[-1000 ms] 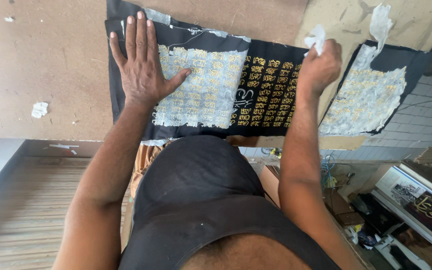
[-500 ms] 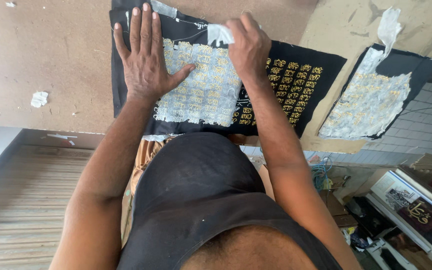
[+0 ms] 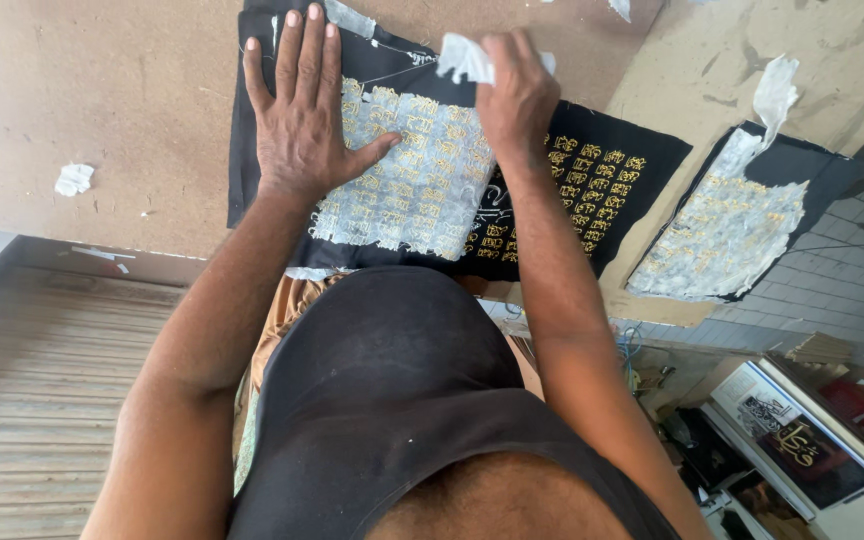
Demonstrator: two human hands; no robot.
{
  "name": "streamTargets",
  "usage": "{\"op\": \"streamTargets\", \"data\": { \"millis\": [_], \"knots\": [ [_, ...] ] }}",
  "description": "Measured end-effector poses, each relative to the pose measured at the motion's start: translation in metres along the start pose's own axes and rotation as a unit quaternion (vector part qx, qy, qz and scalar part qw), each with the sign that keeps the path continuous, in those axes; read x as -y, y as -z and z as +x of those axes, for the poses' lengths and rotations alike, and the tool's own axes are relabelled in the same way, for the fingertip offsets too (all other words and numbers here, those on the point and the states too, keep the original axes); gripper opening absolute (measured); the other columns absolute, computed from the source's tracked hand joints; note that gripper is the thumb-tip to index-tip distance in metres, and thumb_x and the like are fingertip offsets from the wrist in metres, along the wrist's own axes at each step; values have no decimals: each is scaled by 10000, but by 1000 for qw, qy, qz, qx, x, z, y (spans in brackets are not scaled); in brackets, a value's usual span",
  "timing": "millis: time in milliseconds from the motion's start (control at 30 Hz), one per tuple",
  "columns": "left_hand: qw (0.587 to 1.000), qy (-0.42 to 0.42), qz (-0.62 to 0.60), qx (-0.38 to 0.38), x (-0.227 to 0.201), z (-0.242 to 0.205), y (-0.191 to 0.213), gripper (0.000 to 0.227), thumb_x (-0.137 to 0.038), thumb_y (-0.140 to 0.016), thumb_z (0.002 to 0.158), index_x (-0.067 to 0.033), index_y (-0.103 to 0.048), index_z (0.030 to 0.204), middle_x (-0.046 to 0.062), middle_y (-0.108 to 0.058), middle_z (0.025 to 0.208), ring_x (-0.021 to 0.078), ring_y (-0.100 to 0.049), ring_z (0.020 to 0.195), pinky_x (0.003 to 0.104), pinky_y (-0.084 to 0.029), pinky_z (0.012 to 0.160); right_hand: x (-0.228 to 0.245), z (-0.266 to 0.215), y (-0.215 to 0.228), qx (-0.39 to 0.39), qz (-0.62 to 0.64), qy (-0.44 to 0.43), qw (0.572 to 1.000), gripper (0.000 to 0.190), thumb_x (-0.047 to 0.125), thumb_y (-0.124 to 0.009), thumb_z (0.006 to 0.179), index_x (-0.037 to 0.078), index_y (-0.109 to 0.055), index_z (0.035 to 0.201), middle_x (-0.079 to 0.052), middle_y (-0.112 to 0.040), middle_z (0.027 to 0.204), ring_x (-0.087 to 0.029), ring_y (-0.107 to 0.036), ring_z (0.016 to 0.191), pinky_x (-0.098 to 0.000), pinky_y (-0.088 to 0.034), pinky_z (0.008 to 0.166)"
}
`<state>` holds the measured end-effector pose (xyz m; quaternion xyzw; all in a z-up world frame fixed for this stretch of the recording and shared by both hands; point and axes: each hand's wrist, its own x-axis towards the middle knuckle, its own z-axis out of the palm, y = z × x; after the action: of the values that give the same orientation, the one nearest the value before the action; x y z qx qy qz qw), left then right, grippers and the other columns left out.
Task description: The person repeatedly peels a translucent film from a black fabric with gold patterns on a workbench. They use a white cloth to wipe the surface and adjust the fabric position multiple times. The fabric is flipped over once to show the other side.
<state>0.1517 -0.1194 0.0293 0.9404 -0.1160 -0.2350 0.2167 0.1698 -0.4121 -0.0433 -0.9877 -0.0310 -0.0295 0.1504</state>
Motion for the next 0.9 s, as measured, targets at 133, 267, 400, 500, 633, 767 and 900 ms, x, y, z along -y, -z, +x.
{"op": "streamTargets", "data": {
  "millis": [133,267,400,500,633,767,900],
  "knots": [
    [1000,-4,6,-2,3,2,-5,1253,-933,-507,908,-31,-144,1698,172,-104,1767,323,-44,1622,627,60,1268,-38,7,27,-147,-19,-71,986,350,-44,-805,815,80,-639,1096,-42,-702,1057,-165,-731,952,-269,-641,736],
    [1000,-1,-1,-1,4,-1,-7,1243,-921,-502,914,-30,-142,1703,170,-114,1774,314,-58,1630,625,54,1273,-39,-5,39,-93,119,-3,989,326,-125,-732,909,115,-695,1126,-35,-732,1086,-165,-754,991,-272,-640,770],
    [1000,-1,3,-2,3,0,-4,1239,-925,-510,918,-33,-151,1698,171,-121,1768,313,-68,1627,622,46,1274,-5,-7,15,-7,96,64,993,318,10,-866,837,97,-677,1079,-55,-702,990,-163,-718,845,-256,-605,614],
    [1000,-5,2,-3,1,-1,-3,1244,-911,-511,905,-17,-157,1694,173,-124,1766,317,-70,1624,629,39,1271,-8,-1,14,-41,13,23,999,301,-33,-813,840,108,-668,1063,-40,-705,1000,-151,-717,839,-255,-602,628],
    [999,-20,14,-21,4,-1,-2,1220,-893,-509,920,-15,-172,1696,184,-133,1762,329,-70,1618,640,35,1266,-41,7,55,-128,49,-35,990,345,-116,-715,806,90,-677,1080,-53,-726,1053,-169,-747,957,-280,-637,757],
    [1000,-15,-2,-8,3,-4,-3,1200,-873,-497,958,1,-156,1705,196,-135,1770,326,-77,1633,647,26,1272,-35,-15,85,44,163,58,984,275,-113,-726,950,64,-736,1161,-94,-732,1069,-198,-743,952,-247,-647,666],
    [1000,-10,-9,-6,0,-5,4,1207,-901,-518,952,-11,-174,1691,182,-144,1758,325,-84,1620,645,21,1267,-5,-22,90,105,85,149,979,181,66,-843,913,100,-726,1047,-45,-726,967,-156,-730,796,-254,-593,612]
  ]
}}
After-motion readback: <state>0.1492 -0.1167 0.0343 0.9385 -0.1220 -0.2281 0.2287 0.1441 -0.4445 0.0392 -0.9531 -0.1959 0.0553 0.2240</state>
